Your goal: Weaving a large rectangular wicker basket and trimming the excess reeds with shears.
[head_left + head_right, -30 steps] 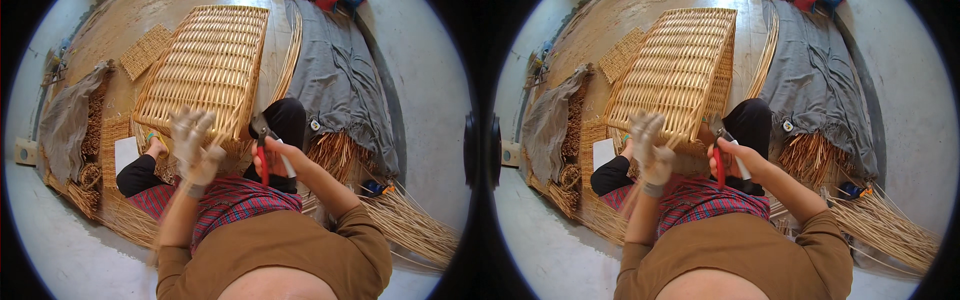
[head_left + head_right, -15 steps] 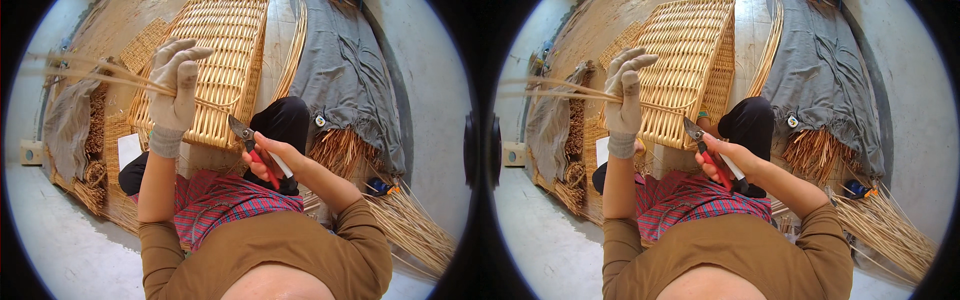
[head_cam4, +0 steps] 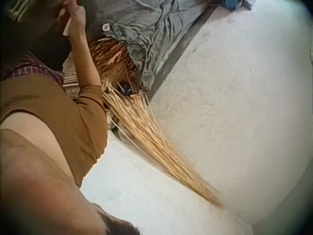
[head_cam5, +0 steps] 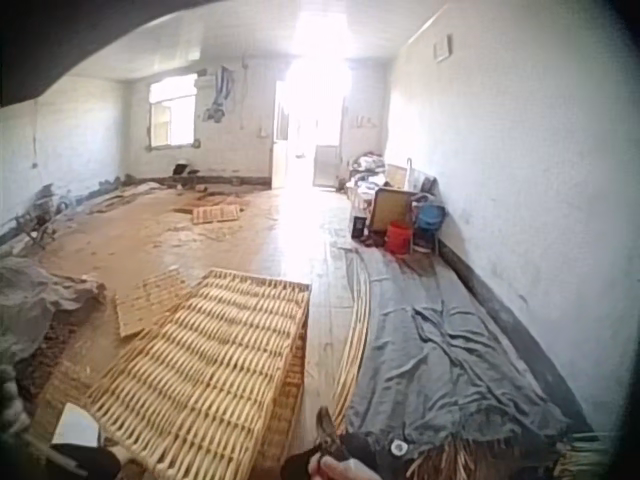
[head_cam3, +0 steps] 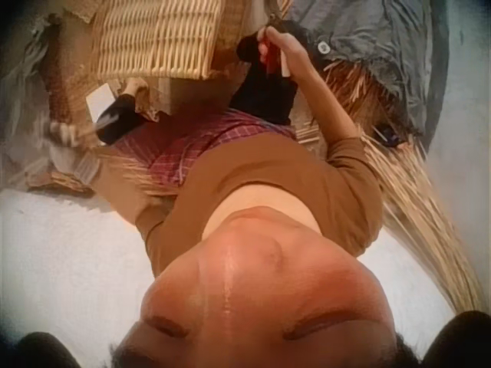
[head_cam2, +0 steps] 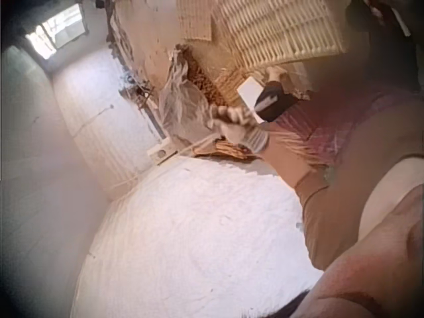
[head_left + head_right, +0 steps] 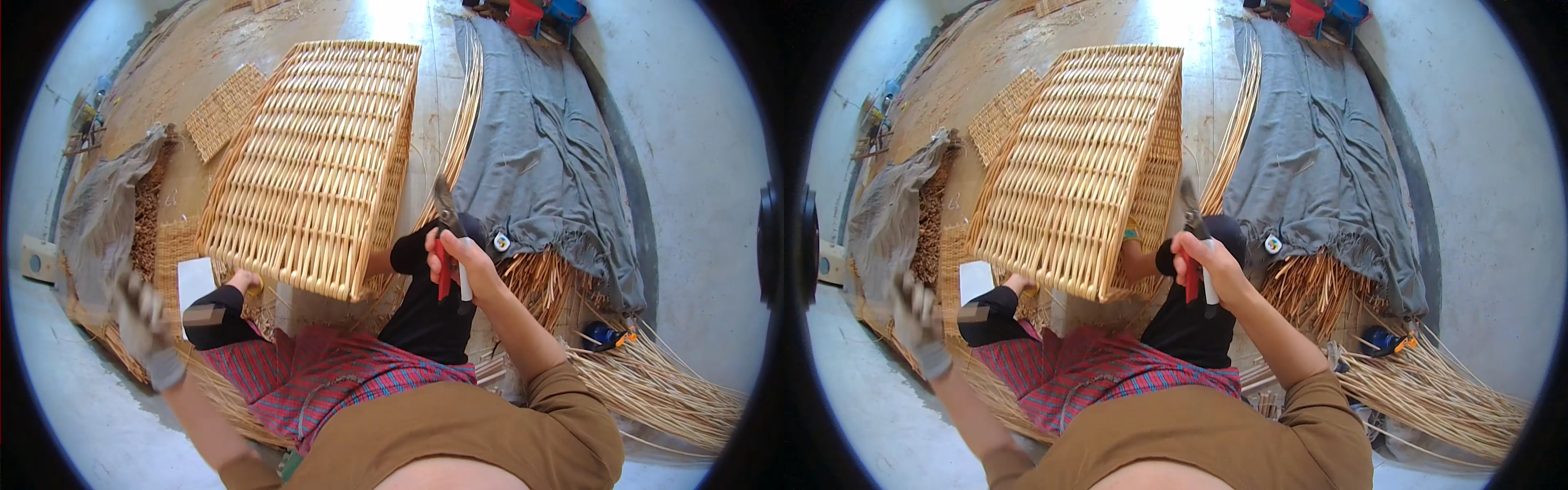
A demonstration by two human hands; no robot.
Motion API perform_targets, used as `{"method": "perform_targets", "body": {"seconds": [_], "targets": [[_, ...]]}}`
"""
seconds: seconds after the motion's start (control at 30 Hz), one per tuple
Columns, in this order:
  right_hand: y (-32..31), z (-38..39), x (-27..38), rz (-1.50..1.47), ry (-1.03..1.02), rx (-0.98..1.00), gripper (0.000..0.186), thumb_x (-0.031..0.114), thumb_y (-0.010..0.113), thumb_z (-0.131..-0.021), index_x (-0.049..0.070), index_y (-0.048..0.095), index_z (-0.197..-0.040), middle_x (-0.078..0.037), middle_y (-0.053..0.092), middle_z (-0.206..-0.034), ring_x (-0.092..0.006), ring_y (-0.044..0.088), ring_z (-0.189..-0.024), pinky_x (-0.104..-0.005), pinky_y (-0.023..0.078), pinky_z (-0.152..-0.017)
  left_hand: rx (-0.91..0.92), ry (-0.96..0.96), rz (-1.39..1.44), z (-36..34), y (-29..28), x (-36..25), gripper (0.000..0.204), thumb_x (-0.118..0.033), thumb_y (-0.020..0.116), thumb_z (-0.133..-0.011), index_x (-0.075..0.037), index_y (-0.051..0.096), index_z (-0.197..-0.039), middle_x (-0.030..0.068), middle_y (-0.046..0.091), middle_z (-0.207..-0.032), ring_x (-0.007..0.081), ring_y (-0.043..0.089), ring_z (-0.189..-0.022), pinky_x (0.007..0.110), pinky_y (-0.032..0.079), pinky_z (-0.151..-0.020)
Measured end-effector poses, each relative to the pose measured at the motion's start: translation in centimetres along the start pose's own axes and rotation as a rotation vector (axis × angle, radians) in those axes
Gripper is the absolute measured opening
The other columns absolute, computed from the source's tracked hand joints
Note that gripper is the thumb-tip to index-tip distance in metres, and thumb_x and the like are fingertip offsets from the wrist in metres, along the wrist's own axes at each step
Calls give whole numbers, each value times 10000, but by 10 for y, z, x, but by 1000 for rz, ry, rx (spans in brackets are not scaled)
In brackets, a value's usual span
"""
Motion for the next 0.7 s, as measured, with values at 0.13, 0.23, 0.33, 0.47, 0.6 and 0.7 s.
{"method": "perform_targets", "body": {"seconds": [0.13,0.23,0.33,0.47,0.6,0.7], "targets": [[-3,-11,-11,120,-110,-98,409,471,493,-991,66,549,-1010,2,576,-717,-94,567,-625,-220,466,-595,-724,-40,-785,160,-303,-45,458,-274,495,-1014,-59,448,-1415,61,525,-1330,123,571,-877,221,490,-642],[-10,-12,-25,146,-107,-143,435,497,491,-983,67,556,-1006,1,575,-714,-96,566,-629,-234,469,-606,-999,-157,-367,233,-270,33,617,-399,564,-959,-71,407,-1457,85,433,-1472,282,432,-1320,406,320,-1124],[10,-25,-17,135,-67,-108,450,499,478,-987,57,555,-1021,-10,580,-716,-113,572,-627,-246,477,-605,-998,-261,-808,250,-293,53,622,-397,576,-954,-63,411,-1453,99,430,-1477,289,426,-1328,410,327,-1121],[11,-55,22,-78,21,44,506,509,437,-997,27,558,-1089,-53,613,-780,-177,621,-685,-293,527,-666,-951,-410,-1378,274,-310,98,629,-394,592,-947,-54,417,-1446,117,425,-1485,298,419,-1340,414,336,-1117],[4,-84,80,-134,113,157,578,535,451,-986,-7,568,-1149,-85,653,-885,-220,668,-774,-351,561,-778,-627,-13,-1210,176,-194,117,616,-304,643,-941,-4,417,-1429,165,466,-1445,299,448,-1324,419,350,-1112],[7,-115,94,-225,226,247,639,545,456,-980,-50,553,-1192,-120,657,-960,-241,678,-854,-377,566,-826,-461,337,-1002,108,-25,75,406,-242,565,-991,6,532,-1310,158,540,-1319,310,474,-1277,417,362,-1092]]}}
Point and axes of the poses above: each hand's wrist, its own z-axis away from the middle knuckle, its own y-axis out of the palm, x = y × z, the point moved 1 cm from there along -z, towards the middle knuckle
